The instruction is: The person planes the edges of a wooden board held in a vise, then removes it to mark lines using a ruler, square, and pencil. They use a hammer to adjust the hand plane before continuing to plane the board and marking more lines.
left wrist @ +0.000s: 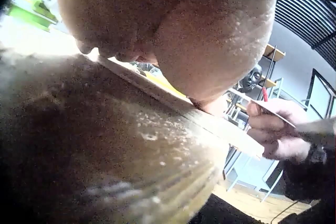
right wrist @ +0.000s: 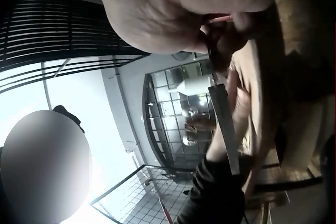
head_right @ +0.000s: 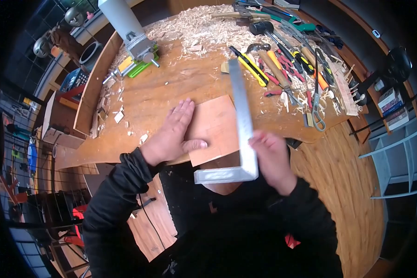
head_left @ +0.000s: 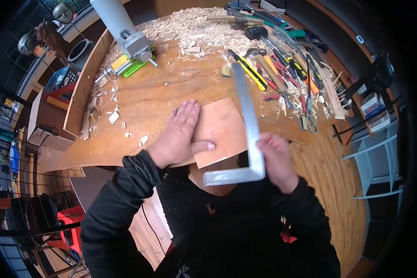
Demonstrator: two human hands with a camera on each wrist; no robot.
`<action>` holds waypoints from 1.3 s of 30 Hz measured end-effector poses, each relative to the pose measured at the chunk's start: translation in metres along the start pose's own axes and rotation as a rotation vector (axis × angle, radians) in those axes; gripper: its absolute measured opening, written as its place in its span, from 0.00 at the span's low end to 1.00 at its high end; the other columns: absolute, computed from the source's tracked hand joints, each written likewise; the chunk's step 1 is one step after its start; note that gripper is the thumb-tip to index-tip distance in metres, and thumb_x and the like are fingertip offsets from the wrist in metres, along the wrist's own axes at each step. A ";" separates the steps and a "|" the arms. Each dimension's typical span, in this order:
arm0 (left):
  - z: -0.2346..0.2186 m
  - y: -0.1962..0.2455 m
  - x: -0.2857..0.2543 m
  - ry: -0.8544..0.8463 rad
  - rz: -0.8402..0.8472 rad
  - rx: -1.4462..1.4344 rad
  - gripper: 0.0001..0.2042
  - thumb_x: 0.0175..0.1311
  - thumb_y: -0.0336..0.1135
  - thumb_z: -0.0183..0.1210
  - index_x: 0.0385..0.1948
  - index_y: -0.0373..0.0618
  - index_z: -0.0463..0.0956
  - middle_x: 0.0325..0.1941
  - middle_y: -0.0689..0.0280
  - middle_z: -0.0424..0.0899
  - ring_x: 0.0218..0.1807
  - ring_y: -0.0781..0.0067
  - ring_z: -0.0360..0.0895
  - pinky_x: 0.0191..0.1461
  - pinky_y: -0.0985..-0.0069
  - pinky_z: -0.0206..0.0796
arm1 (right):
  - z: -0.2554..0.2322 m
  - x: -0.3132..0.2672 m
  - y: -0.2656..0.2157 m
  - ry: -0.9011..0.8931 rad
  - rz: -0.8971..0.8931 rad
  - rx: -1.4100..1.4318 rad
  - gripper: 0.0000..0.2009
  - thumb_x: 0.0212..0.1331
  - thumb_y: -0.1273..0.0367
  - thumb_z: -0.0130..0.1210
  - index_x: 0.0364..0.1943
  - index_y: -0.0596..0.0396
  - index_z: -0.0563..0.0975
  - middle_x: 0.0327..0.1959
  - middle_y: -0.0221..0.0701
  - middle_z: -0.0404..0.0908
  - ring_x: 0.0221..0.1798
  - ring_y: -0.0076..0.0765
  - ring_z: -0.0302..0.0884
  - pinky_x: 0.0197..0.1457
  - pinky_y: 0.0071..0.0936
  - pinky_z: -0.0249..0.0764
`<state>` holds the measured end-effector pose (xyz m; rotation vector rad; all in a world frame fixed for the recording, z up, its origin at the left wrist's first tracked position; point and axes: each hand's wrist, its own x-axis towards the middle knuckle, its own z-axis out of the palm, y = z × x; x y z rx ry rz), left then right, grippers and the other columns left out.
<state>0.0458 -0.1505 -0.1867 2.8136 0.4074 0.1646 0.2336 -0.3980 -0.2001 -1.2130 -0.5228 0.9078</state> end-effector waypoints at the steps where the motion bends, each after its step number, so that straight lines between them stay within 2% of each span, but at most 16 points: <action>1: -0.004 0.001 -0.001 -0.006 0.013 -0.007 0.64 0.55 0.72 0.69 0.78 0.23 0.49 0.83 0.31 0.51 0.86 0.32 0.46 0.88 0.50 0.39 | -0.014 0.011 -0.011 0.036 -0.053 -0.031 0.05 0.73 0.73 0.56 0.45 0.58 0.82 0.34 0.23 0.84 0.33 0.14 0.78 0.39 0.17 0.74; 2: -0.012 0.004 -0.003 -0.006 0.014 -0.012 0.64 0.55 0.72 0.69 0.78 0.23 0.49 0.83 0.31 0.51 0.86 0.32 0.46 0.88 0.50 0.39 | -0.027 0.022 -0.023 0.043 -0.087 -0.063 0.04 0.73 0.73 0.56 0.45 0.57 0.82 0.32 0.21 0.82 0.32 0.14 0.77 0.38 0.17 0.73; 3: -0.023 0.008 -0.006 -0.030 0.014 -0.038 0.66 0.50 0.71 0.73 0.78 0.23 0.48 0.83 0.31 0.51 0.86 0.32 0.45 0.88 0.50 0.38 | -0.035 0.031 -0.036 0.088 -0.065 -0.050 0.04 0.74 0.72 0.57 0.45 0.56 0.81 0.32 0.21 0.82 0.30 0.14 0.76 0.36 0.17 0.72; 4: -0.031 0.011 -0.008 -0.054 0.015 -0.062 0.69 0.45 0.70 0.77 0.78 0.23 0.48 0.82 0.30 0.51 0.86 0.32 0.45 0.88 0.51 0.36 | -0.051 0.041 -0.043 0.048 -0.080 -0.069 0.04 0.74 0.71 0.57 0.45 0.55 0.81 0.31 0.21 0.82 0.29 0.14 0.75 0.33 0.17 0.70; 5: -0.033 0.013 -0.009 -0.054 0.015 -0.063 0.69 0.45 0.70 0.77 0.78 0.23 0.48 0.82 0.30 0.51 0.86 0.32 0.45 0.88 0.51 0.36 | -0.057 0.049 -0.053 0.057 -0.069 -0.106 0.04 0.74 0.71 0.57 0.45 0.55 0.81 0.31 0.20 0.81 0.28 0.14 0.74 0.32 0.16 0.69; 7: -0.034 0.016 -0.016 -0.107 0.048 0.015 0.74 0.37 0.70 0.80 0.78 0.23 0.47 0.83 0.30 0.50 0.86 0.33 0.45 0.89 0.53 0.37 | -0.081 0.069 -0.064 0.008 -0.013 -0.192 0.04 0.75 0.70 0.56 0.44 0.55 0.81 0.31 0.20 0.81 0.28 0.14 0.74 0.32 0.17 0.69; 10: -0.027 0.019 -0.018 -0.094 0.036 0.026 0.74 0.36 0.68 0.81 0.78 0.23 0.47 0.83 0.29 0.49 0.86 0.33 0.45 0.89 0.54 0.38 | -0.078 0.081 -0.078 0.014 -0.050 -0.250 0.05 0.76 0.69 0.56 0.43 0.55 0.81 0.33 0.21 0.82 0.33 0.15 0.75 0.39 0.18 0.73; 14: -0.028 0.022 -0.017 -0.082 0.019 -0.017 0.71 0.36 0.62 0.82 0.78 0.23 0.48 0.82 0.29 0.51 0.85 0.31 0.47 0.89 0.53 0.39 | -0.085 0.096 -0.075 0.020 -0.056 -0.236 0.05 0.76 0.68 0.57 0.42 0.54 0.81 0.35 0.22 0.82 0.34 0.15 0.76 0.41 0.18 0.73; 18: -0.030 0.017 -0.014 -0.067 0.029 -0.033 0.70 0.32 0.55 0.83 0.77 0.23 0.49 0.79 0.29 0.56 0.82 0.30 0.53 0.88 0.52 0.41 | -0.091 0.101 -0.068 -0.026 -0.038 -0.184 0.06 0.76 0.68 0.58 0.43 0.55 0.81 0.35 0.22 0.82 0.35 0.15 0.76 0.41 0.19 0.73; 23: -0.049 0.004 -0.008 -0.083 0.073 -0.041 0.69 0.29 0.50 0.83 0.78 0.26 0.50 0.78 0.31 0.60 0.81 0.30 0.56 0.87 0.52 0.43 | -0.087 0.084 -0.070 -0.040 -0.025 -0.195 0.07 0.75 0.68 0.58 0.45 0.56 0.82 0.36 0.22 0.83 0.35 0.16 0.78 0.42 0.18 0.73; 28: -0.057 -0.020 -0.006 -0.169 0.057 -0.128 0.67 0.28 0.44 0.83 0.80 0.33 0.52 0.79 0.38 0.62 0.83 0.32 0.52 0.88 0.54 0.43 | -0.087 0.058 -0.053 -0.020 0.021 -0.172 0.07 0.75 0.68 0.59 0.45 0.57 0.82 0.34 0.21 0.82 0.33 0.15 0.77 0.39 0.17 0.72; 31: -0.063 -0.024 -0.007 -0.231 0.012 -0.003 0.67 0.28 0.43 0.83 0.80 0.36 0.54 0.81 0.40 0.61 0.85 0.33 0.49 0.88 0.55 0.43 | -0.086 0.039 -0.036 -0.030 0.059 -0.149 0.06 0.74 0.69 0.60 0.46 0.57 0.81 0.33 0.21 0.82 0.30 0.13 0.75 0.36 0.16 0.71; 33: -0.064 -0.023 -0.008 -0.218 0.014 -0.007 0.67 0.28 0.44 0.83 0.80 0.37 0.54 0.82 0.40 0.59 0.85 0.33 0.49 0.88 0.56 0.43 | -0.080 0.024 -0.032 -0.053 0.103 -0.119 0.08 0.73 0.67 0.62 0.47 0.56 0.81 0.35 0.22 0.83 0.34 0.16 0.77 0.40 0.18 0.73; 35: -0.065 -0.022 -0.006 -0.207 0.018 -0.010 0.67 0.28 0.45 0.84 0.80 0.39 0.55 0.83 0.40 0.58 0.85 0.33 0.48 0.88 0.56 0.43 | -0.078 0.015 -0.023 -0.057 0.120 -0.120 0.08 0.74 0.67 0.62 0.47 0.57 0.81 0.35 0.22 0.83 0.34 0.16 0.77 0.41 0.18 0.73; 37: -0.064 -0.018 -0.002 -0.175 0.048 -0.039 0.67 0.29 0.51 0.84 0.80 0.37 0.55 0.83 0.37 0.56 0.85 0.32 0.47 0.88 0.54 0.41 | -0.076 0.007 -0.012 -0.062 0.137 -0.123 0.08 0.74 0.67 0.62 0.48 0.57 0.81 0.35 0.23 0.83 0.34 0.17 0.77 0.41 0.18 0.73; 39: -0.059 -0.015 0.005 -0.173 0.051 -0.020 0.68 0.28 0.51 0.85 0.80 0.37 0.55 0.83 0.38 0.56 0.85 0.32 0.47 0.88 0.54 0.41 | -0.071 0.001 -0.002 -0.037 0.119 -0.094 0.08 0.77 0.67 0.58 0.49 0.57 0.81 0.35 0.20 0.83 0.30 0.12 0.74 0.34 0.14 0.68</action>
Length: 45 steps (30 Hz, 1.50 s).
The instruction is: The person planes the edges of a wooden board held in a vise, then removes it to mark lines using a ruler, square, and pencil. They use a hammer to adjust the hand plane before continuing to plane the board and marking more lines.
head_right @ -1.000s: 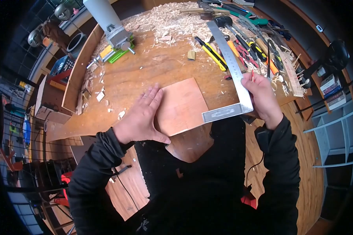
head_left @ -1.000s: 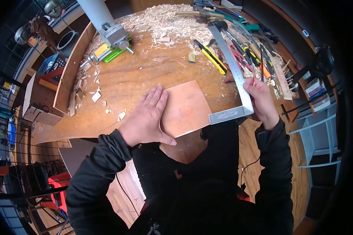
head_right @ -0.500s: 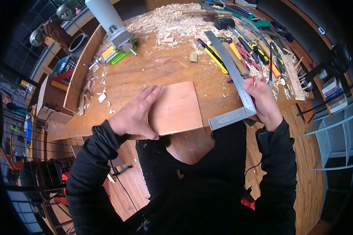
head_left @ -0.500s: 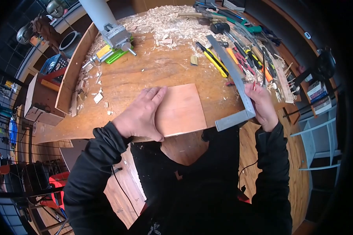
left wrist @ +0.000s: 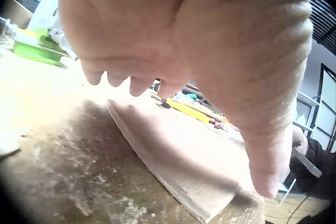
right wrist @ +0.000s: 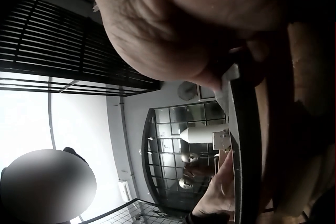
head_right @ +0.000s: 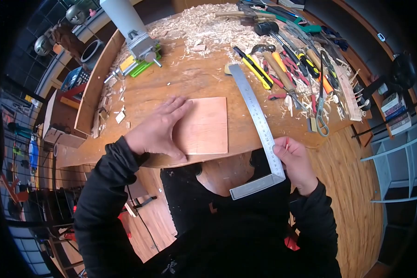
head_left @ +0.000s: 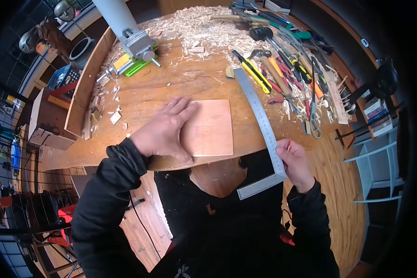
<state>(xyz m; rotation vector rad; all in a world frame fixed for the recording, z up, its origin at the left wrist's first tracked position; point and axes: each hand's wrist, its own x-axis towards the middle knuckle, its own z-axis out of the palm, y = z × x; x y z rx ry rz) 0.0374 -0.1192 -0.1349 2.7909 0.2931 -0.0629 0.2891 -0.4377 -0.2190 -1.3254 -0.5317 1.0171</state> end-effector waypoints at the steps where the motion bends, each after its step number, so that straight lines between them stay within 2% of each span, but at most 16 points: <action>1: 0.002 0.002 0.004 0.001 0.001 0.019 0.69 0.27 0.50 0.86 0.80 0.38 0.55 0.83 0.38 0.56 0.85 0.32 0.47 0.88 0.54 0.42 | 0.004 -0.003 0.001 -0.008 0.021 0.002 0.08 0.77 0.67 0.58 0.49 0.56 0.81 0.34 0.19 0.83 0.30 0.12 0.73 0.33 0.14 0.67; 5: 0.008 0.011 0.020 -0.002 0.028 0.024 0.70 0.25 0.52 0.86 0.80 0.37 0.55 0.83 0.38 0.56 0.85 0.32 0.48 0.88 0.53 0.40 | 0.005 -0.007 0.019 -0.005 0.031 0.046 0.07 0.77 0.66 0.59 0.47 0.55 0.80 0.33 0.18 0.81 0.30 0.11 0.72 0.34 0.14 0.67; 11: 0.000 0.013 0.037 -0.096 0.076 0.124 0.66 0.31 0.48 0.83 0.80 0.39 0.54 0.84 0.46 0.59 0.86 0.37 0.48 0.89 0.49 0.37 | -0.005 -0.015 0.019 -0.014 0.057 0.025 0.06 0.76 0.67 0.59 0.48 0.54 0.80 0.36 0.19 0.81 0.33 0.11 0.73 0.36 0.14 0.67; 13: -0.010 0.014 0.041 -0.216 0.067 0.180 0.63 0.35 0.45 0.81 0.81 0.43 0.54 0.84 0.48 0.59 0.87 0.36 0.46 0.88 0.47 0.36 | -0.009 -0.018 0.019 -0.021 0.065 0.013 0.06 0.76 0.68 0.59 0.48 0.55 0.80 0.36 0.19 0.81 0.33 0.11 0.73 0.37 0.15 0.67; 17: 0.004 -0.014 0.047 -0.167 0.158 0.374 0.66 0.32 0.42 0.83 0.82 0.44 0.51 0.86 0.46 0.53 0.88 0.36 0.41 0.89 0.49 0.35 | -0.020 -0.024 0.013 -0.050 0.079 -0.123 0.07 0.76 0.68 0.59 0.49 0.56 0.80 0.35 0.19 0.81 0.34 0.12 0.73 0.39 0.16 0.69; 20: -0.012 -0.003 0.047 -0.237 0.041 0.412 0.64 0.36 0.47 0.81 0.82 0.42 0.52 0.87 0.42 0.49 0.88 0.34 0.40 0.89 0.48 0.37 | -0.032 -0.023 0.014 -0.085 0.019 -0.162 0.07 0.77 0.68 0.58 0.49 0.58 0.80 0.37 0.23 0.84 0.36 0.16 0.78 0.42 0.18 0.73; 22: -0.022 0.022 0.042 -0.247 -0.160 0.166 0.65 0.38 0.55 0.80 0.82 0.41 0.52 0.86 0.37 0.47 0.87 0.32 0.40 0.87 0.44 0.41 | -0.034 -0.023 0.009 -0.083 0.019 -0.134 0.07 0.77 0.68 0.58 0.48 0.58 0.80 0.38 0.25 0.85 0.38 0.18 0.80 0.45 0.20 0.75; 26: -0.007 0.041 0.039 -0.159 -0.329 0.299 0.67 0.36 0.62 0.80 0.82 0.41 0.52 0.85 0.34 0.45 0.87 0.30 0.41 0.85 0.40 0.44 | -0.040 -0.021 -0.002 -0.094 0.016 -0.124 0.08 0.78 0.68 0.57 0.48 0.60 0.80 0.39 0.31 0.88 0.42 0.24 0.86 0.49 0.23 0.79; 29: -0.003 0.028 0.041 -0.169 -0.304 0.194 0.71 0.30 0.60 0.83 0.82 0.40 0.51 0.86 0.36 0.45 0.87 0.32 0.41 0.86 0.39 0.40 | -0.050 -0.015 -0.007 -0.156 0.004 -0.210 0.08 0.78 0.68 0.56 0.48 0.60 0.79 0.38 0.31 0.88 0.41 0.24 0.86 0.47 0.23 0.80; 35: -0.009 0.003 0.034 -0.249 -0.083 0.102 0.75 0.23 0.55 0.86 0.82 0.39 0.49 0.87 0.39 0.46 0.88 0.39 0.39 0.87 0.43 0.30 | -0.045 -0.014 -0.025 -0.201 0.046 -0.265 0.09 0.78 0.68 0.55 0.49 0.61 0.80 0.38 0.33 0.89 0.38 0.24 0.86 0.43 0.22 0.79; 37: -0.007 0.004 0.024 -0.005 -0.019 0.102 0.65 0.33 0.52 0.85 0.78 0.31 0.57 0.82 0.36 0.58 0.85 0.39 0.52 0.86 0.49 0.44 | -0.031 -0.016 -0.019 -0.165 0.014 -0.215 0.09 0.78 0.68 0.55 0.49 0.61 0.80 0.38 0.33 0.89 0.37 0.24 0.85 0.43 0.22 0.79; 38: -0.008 0.007 0.019 -0.007 -0.023 0.099 0.65 0.33 0.52 0.85 0.78 0.31 0.57 0.82 0.36 0.58 0.85 0.39 0.52 0.86 0.49 0.44 | -0.020 -0.017 -0.015 -0.123 -0.017 -0.165 0.09 0.78 0.68 0.55 0.49 0.61 0.80 0.38 0.34 0.89 0.37 0.23 0.85 0.43 0.22 0.79; 40: -0.017 0.021 0.009 0.264 -0.079 -0.292 0.52 0.46 0.52 0.82 0.69 0.23 0.68 0.71 0.34 0.75 0.75 0.40 0.72 0.78 0.58 0.64 | 0.012 -0.016 -0.003 -0.099 -0.123 -0.100 0.09 0.79 0.69 0.54 0.50 0.62 0.80 0.40 0.34 0.90 0.38 0.21 0.84 0.44 0.22 0.79; 41: -0.020 0.038 0.000 0.286 -0.198 -0.376 0.41 0.58 0.52 0.77 0.62 0.20 0.74 0.59 0.37 0.85 0.62 0.45 0.85 0.66 0.64 0.76 | 0.036 -0.015 0.001 -0.069 -0.176 -0.070 0.09 0.79 0.68 0.54 0.49 0.61 0.80 0.39 0.34 0.90 0.38 0.21 0.84 0.44 0.22 0.79; 42: -0.009 0.042 -0.006 0.335 -0.173 -0.562 0.40 0.63 0.52 0.75 0.64 0.21 0.73 0.57 0.38 0.86 0.58 0.47 0.87 0.64 0.63 0.77 | 0.062 -0.014 0.005 -0.039 -0.227 -0.040 0.09 0.79 0.67 0.54 0.48 0.60 0.80 0.39 0.34 0.90 0.38 0.20 0.84 0.44 0.21 0.79; 45: 0.007 0.076 -0.025 0.386 -0.191 -0.635 0.34 0.72 0.45 0.69 0.67 0.22 0.70 0.55 0.42 0.88 0.57 0.55 0.88 0.62 0.66 0.78 | 0.129 -0.013 0.018 -0.089 -0.277 0.042 0.09 0.79 0.69 0.54 0.50 0.61 0.79 0.42 0.35 0.90 0.41 0.20 0.84 0.47 0.22 0.80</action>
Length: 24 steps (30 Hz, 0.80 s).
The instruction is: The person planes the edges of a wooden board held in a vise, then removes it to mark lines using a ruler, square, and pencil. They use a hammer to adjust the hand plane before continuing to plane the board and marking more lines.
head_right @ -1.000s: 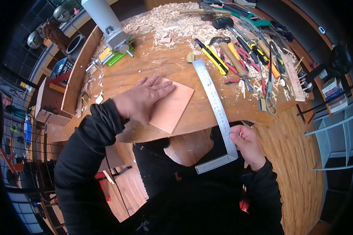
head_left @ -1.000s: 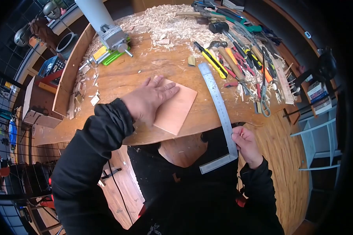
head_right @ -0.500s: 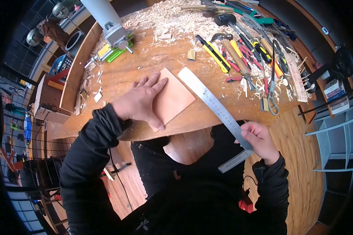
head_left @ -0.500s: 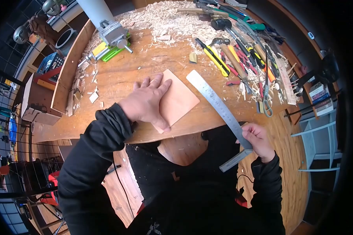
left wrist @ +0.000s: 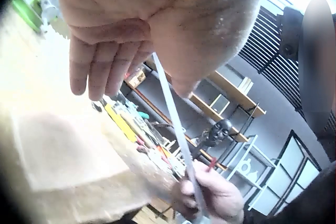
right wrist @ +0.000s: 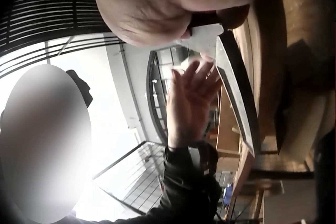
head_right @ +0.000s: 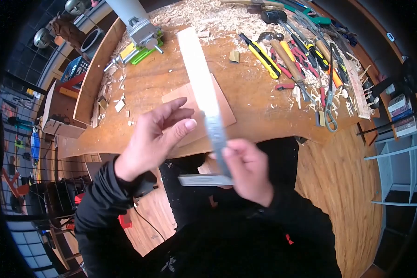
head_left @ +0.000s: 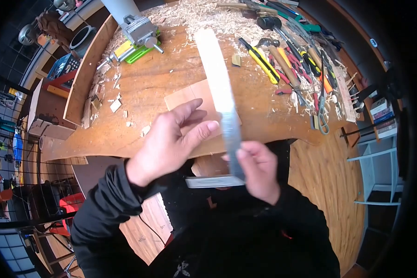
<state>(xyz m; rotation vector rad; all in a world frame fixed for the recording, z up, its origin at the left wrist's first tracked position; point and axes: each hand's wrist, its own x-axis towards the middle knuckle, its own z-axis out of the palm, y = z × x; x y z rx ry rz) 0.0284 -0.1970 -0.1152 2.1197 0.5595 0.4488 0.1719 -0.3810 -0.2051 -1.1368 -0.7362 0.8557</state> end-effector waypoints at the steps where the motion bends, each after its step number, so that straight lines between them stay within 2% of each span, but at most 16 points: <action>1: 0.007 0.003 -0.008 0.042 -0.034 -0.179 0.31 0.75 0.42 0.66 0.69 0.24 0.68 0.52 0.47 0.89 0.54 0.61 0.88 0.58 0.69 0.79 | 0.021 0.000 0.008 -0.022 0.005 0.071 0.09 0.80 0.69 0.54 0.51 0.61 0.79 0.44 0.36 0.90 0.41 0.19 0.84 0.47 0.22 0.80; 2: 0.010 0.004 -0.014 0.084 -0.068 -0.357 0.29 0.78 0.39 0.63 0.70 0.25 0.67 0.48 0.53 0.90 0.51 0.66 0.88 0.55 0.72 0.80 | 0.043 -0.001 0.017 -0.031 -0.010 0.123 0.08 0.80 0.71 0.54 0.52 0.61 0.78 0.41 0.31 0.87 0.39 0.17 0.80 0.44 0.20 0.77; 3: 0.009 0.001 -0.019 0.082 -0.069 -0.355 0.29 0.78 0.39 0.63 0.70 0.25 0.67 0.48 0.53 0.90 0.51 0.66 0.88 0.55 0.72 0.80 | 0.062 -0.001 0.027 -0.040 -0.024 0.176 0.07 0.79 0.72 0.53 0.53 0.60 0.78 0.39 0.27 0.84 0.38 0.14 0.76 0.41 0.18 0.75; 5: 0.001 -0.010 -0.030 0.229 -0.281 -0.443 0.24 0.81 0.35 0.59 0.70 0.30 0.67 0.52 0.56 0.88 0.50 0.68 0.87 0.57 0.71 0.80 | 0.085 -0.002 0.047 -0.084 -0.157 0.031 0.06 0.79 0.74 0.53 0.52 0.61 0.77 0.37 0.25 0.81 0.38 0.14 0.75 0.39 0.19 0.74; 6: -0.003 -0.011 -0.033 0.273 -0.340 -0.499 0.19 0.82 0.39 0.56 0.65 0.35 0.71 0.48 0.58 0.88 0.45 0.68 0.88 0.52 0.72 0.80 | 0.094 -0.005 0.051 -0.123 -0.116 0.001 0.05 0.79 0.74 0.53 0.50 0.61 0.76 0.35 0.25 0.80 0.37 0.14 0.74 0.38 0.20 0.74; 7: -0.006 -0.016 -0.038 0.292 -0.339 -0.510 0.18 0.83 0.42 0.55 0.62 0.37 0.73 0.46 0.60 0.88 0.41 0.71 0.87 0.46 0.76 0.79 | 0.106 -0.005 0.055 -0.112 -0.214 -0.089 0.04 0.76 0.75 0.55 0.48 0.60 0.76 0.33 0.33 0.81 0.33 0.24 0.79 0.36 0.27 0.76; 10: -0.015 -0.017 -0.051 0.399 -0.395 -0.528 0.18 0.84 0.44 0.54 0.60 0.38 0.75 0.39 0.65 0.86 0.35 0.76 0.85 0.41 0.78 0.77 | 0.124 -0.012 0.063 -0.194 -0.190 -0.113 0.05 0.69 0.76 0.58 0.46 0.59 0.77 0.34 0.48 0.81 0.36 0.57 0.84 0.38 0.39 0.78; 11: -0.021 -0.021 -0.056 0.341 -0.408 -0.579 0.15 0.83 0.41 0.55 0.56 0.38 0.76 0.33 0.69 0.84 0.32 0.80 0.82 0.37 0.80 0.74 | 0.126 -0.011 0.060 -0.229 -0.215 -0.154 0.05 0.69 0.76 0.60 0.45 0.59 0.78 0.32 0.47 0.82 0.36 0.56 0.84 0.38 0.40 0.78; 13: -0.024 -0.023 -0.062 0.282 -0.421 -0.629 0.12 0.82 0.39 0.57 0.52 0.37 0.77 0.28 0.72 0.81 0.29 0.84 0.79 0.32 0.82 0.71 | 0.121 -0.011 0.072 -0.397 -0.262 -0.219 0.06 0.69 0.74 0.63 0.46 0.58 0.81 0.33 0.39 0.83 0.32 0.42 0.85 0.38 0.34 0.78; 15: -0.020 -0.020 -0.067 0.167 -0.405 -0.082 0.16 0.80 0.41 0.60 0.53 0.34 0.78 0.22 0.70 0.77 0.27 0.81 0.79 0.31 0.76 0.72 | 0.097 -0.009 0.054 -0.386 -0.413 -0.331 0.06 0.67 0.72 0.66 0.44 0.57 0.83 0.32 0.37 0.84 0.32 0.42 0.84 0.38 0.35 0.78; 17: -0.019 -0.040 -0.079 0.176 -0.137 0.310 0.16 0.73 0.41 0.67 0.51 0.38 0.82 0.26 0.53 0.81 0.31 0.53 0.86 0.36 0.60 0.77 | 0.064 0.000 0.033 -0.275 -0.488 -0.453 0.05 0.64 0.73 0.68 0.41 0.57 0.84 0.31 0.37 0.85 0.29 0.40 0.83 0.35 0.35 0.77; 19: -0.027 -0.040 -0.080 0.093 -0.052 0.601 0.17 0.70 0.42 0.68 0.52 0.40 0.82 0.31 0.51 0.83 0.34 0.45 0.86 0.38 0.58 0.78 | 0.029 0.023 0.014 -0.165 -0.618 -0.599 0.05 0.63 0.73 0.68 0.39 0.57 0.84 0.29 0.35 0.84 0.27 0.40 0.80 0.34 0.35 0.75; 20: -0.027 -0.044 -0.078 0.094 -0.059 0.597 0.17 0.70 0.42 0.68 0.52 0.40 0.82 0.31 0.51 0.83 0.34 0.45 0.86 0.38 0.58 0.78 | 0.014 0.030 0.001 -0.139 -0.554 -0.771 0.05 0.62 0.73 0.69 0.40 0.57 0.85 0.31 0.36 0.84 0.29 0.40 0.80 0.36 0.35 0.76; 21: -0.026 -0.048 -0.075 0.092 -0.017 0.626 0.16 0.69 0.40 0.68 0.53 0.42 0.83 0.31 0.52 0.83 0.33 0.46 0.85 0.38 0.58 0.78 | 0.005 0.046 -0.005 -0.103 -0.631 -0.823 0.08 0.61 0.74 0.69 0.42 0.58 0.84 0.35 0.38 0.84 0.31 0.41 0.81 0.36 0.35 0.75; 23: -0.024 -0.057 -0.067 0.091 0.031 0.656 0.17 0.68 0.38 0.69 0.55 0.44 0.84 0.32 0.52 0.82 0.32 0.46 0.83 0.38 0.59 0.77 | -0.011 0.072 -0.018 -0.181 -0.604 -0.895 0.11 0.60 0.74 0.69 0.46 0.59 0.84 0.39 0.39 0.83 0.34 0.43 0.81 0.39 0.36 0.76; 24: -0.022 -0.062 -0.064 0.099 0.060 0.667 0.18 0.69 0.42 0.68 0.54 0.43 0.83 0.32 0.53 0.81 0.32 0.47 0.84 0.38 0.58 0.78 | -0.014 0.082 -0.021 -0.242 -0.610 -0.947 0.12 0.60 0.73 0.69 0.47 0.59 0.84 0.38 0.38 0.83 0.36 0.44 0.81 0.40 0.37 0.76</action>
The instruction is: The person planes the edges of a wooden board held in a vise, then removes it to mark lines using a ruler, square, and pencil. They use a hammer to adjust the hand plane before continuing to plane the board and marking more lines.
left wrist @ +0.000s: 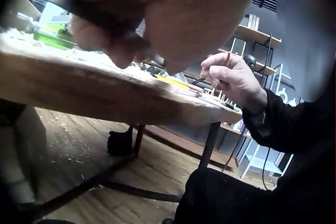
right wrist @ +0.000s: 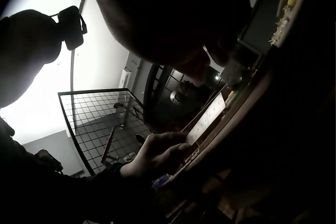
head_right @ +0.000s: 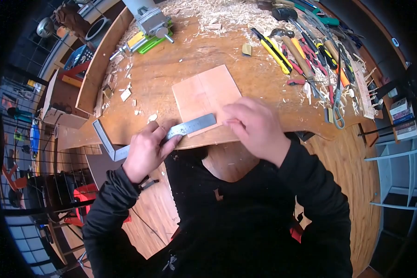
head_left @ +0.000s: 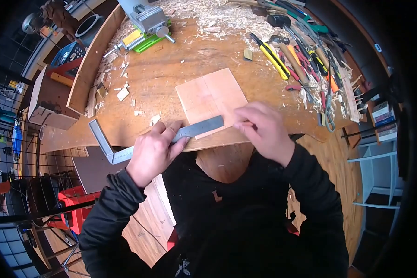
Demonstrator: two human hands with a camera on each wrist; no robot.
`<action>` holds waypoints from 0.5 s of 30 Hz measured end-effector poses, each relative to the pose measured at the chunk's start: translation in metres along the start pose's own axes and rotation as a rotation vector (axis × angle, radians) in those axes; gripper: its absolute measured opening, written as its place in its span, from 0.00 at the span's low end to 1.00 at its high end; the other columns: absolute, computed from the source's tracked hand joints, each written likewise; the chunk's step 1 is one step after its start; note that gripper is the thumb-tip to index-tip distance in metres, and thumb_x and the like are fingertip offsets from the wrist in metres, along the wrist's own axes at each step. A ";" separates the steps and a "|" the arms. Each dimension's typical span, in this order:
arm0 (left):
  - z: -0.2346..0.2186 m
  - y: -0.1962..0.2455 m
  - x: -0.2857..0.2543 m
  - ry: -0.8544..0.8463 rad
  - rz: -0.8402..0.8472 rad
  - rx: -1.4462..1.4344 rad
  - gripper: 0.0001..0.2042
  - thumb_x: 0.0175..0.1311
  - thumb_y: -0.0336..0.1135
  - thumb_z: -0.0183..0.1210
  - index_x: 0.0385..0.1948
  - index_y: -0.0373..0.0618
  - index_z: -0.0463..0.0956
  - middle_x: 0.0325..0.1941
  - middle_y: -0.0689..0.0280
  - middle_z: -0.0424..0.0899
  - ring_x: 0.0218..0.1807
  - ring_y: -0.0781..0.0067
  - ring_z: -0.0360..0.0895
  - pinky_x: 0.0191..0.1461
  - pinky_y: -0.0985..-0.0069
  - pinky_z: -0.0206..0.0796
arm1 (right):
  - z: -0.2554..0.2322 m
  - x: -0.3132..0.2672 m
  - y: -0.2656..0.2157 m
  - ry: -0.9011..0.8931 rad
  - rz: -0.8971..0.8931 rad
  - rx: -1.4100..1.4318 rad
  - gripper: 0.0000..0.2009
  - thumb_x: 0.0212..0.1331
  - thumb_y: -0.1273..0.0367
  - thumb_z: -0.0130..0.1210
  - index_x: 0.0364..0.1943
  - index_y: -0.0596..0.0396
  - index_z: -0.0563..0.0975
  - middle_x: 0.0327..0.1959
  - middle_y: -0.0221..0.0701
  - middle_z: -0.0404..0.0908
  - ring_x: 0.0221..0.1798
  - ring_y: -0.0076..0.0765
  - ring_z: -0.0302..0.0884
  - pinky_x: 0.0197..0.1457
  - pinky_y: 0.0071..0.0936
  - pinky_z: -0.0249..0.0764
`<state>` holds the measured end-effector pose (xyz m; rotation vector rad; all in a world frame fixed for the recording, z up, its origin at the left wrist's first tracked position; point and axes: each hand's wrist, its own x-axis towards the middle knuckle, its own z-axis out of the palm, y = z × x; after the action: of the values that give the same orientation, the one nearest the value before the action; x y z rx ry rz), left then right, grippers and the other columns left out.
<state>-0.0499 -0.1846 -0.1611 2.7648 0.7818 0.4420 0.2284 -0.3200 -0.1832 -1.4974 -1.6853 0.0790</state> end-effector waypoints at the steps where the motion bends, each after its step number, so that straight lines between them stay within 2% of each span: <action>1: 0.004 -0.002 0.002 0.015 0.026 0.008 0.19 0.69 0.45 0.67 0.54 0.42 0.83 0.32 0.53 0.81 0.32 0.48 0.85 0.38 0.57 0.79 | -0.003 0.005 0.006 -0.063 -0.029 -0.036 0.14 0.60 0.72 0.68 0.49 0.59 0.84 0.38 0.37 0.83 0.38 0.45 0.82 0.42 0.38 0.76; 2: 0.007 -0.002 0.002 0.017 0.027 0.004 0.19 0.69 0.45 0.67 0.54 0.42 0.83 0.32 0.53 0.81 0.32 0.48 0.85 0.38 0.57 0.79 | -0.006 0.008 0.010 -0.204 0.072 -0.016 0.16 0.60 0.71 0.68 0.53 0.56 0.85 0.39 0.36 0.82 0.40 0.45 0.82 0.46 0.39 0.76; 3: 0.009 -0.003 0.002 0.028 0.038 0.031 0.20 0.69 0.46 0.67 0.55 0.42 0.83 0.33 0.54 0.81 0.33 0.49 0.85 0.38 0.58 0.79 | -0.006 0.011 0.012 -0.206 0.072 -0.018 0.16 0.60 0.71 0.68 0.53 0.56 0.85 0.39 0.36 0.82 0.40 0.45 0.82 0.46 0.39 0.76; 5: 0.013 -0.006 0.001 0.036 0.044 0.058 0.21 0.69 0.46 0.67 0.55 0.42 0.83 0.34 0.55 0.81 0.33 0.50 0.85 0.38 0.58 0.78 | -0.004 0.015 0.013 -0.305 0.125 0.000 0.15 0.62 0.67 0.67 0.53 0.47 0.86 0.40 0.36 0.80 0.45 0.48 0.83 0.50 0.42 0.77; 8: 0.020 -0.010 -0.004 0.072 0.101 0.107 0.22 0.68 0.47 0.68 0.55 0.41 0.83 0.34 0.56 0.80 0.34 0.52 0.84 0.38 0.60 0.78 | -0.001 0.021 0.012 -0.364 0.119 -0.016 0.16 0.63 0.66 0.67 0.55 0.44 0.87 0.39 0.36 0.77 0.46 0.47 0.81 0.50 0.41 0.76; 10: 0.026 -0.009 -0.007 0.143 0.131 0.126 0.22 0.65 0.45 0.71 0.55 0.40 0.84 0.30 0.57 0.78 0.32 0.54 0.82 0.36 0.61 0.75 | -0.001 0.023 0.011 -0.377 0.117 -0.021 0.15 0.63 0.66 0.67 0.54 0.43 0.87 0.38 0.35 0.76 0.45 0.47 0.81 0.50 0.40 0.76; 15: 0.025 -0.005 -0.010 0.138 0.103 0.128 0.23 0.63 0.46 0.72 0.54 0.41 0.85 0.31 0.58 0.77 0.33 0.55 0.81 0.36 0.62 0.75 | 0.006 0.022 0.020 -0.387 0.093 0.021 0.13 0.64 0.65 0.67 0.51 0.42 0.89 0.37 0.35 0.75 0.44 0.46 0.81 0.49 0.40 0.76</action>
<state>-0.0520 -0.1895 -0.1879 2.9290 0.7247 0.6296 0.2422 -0.2929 -0.1858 -1.6190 -1.9053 0.4602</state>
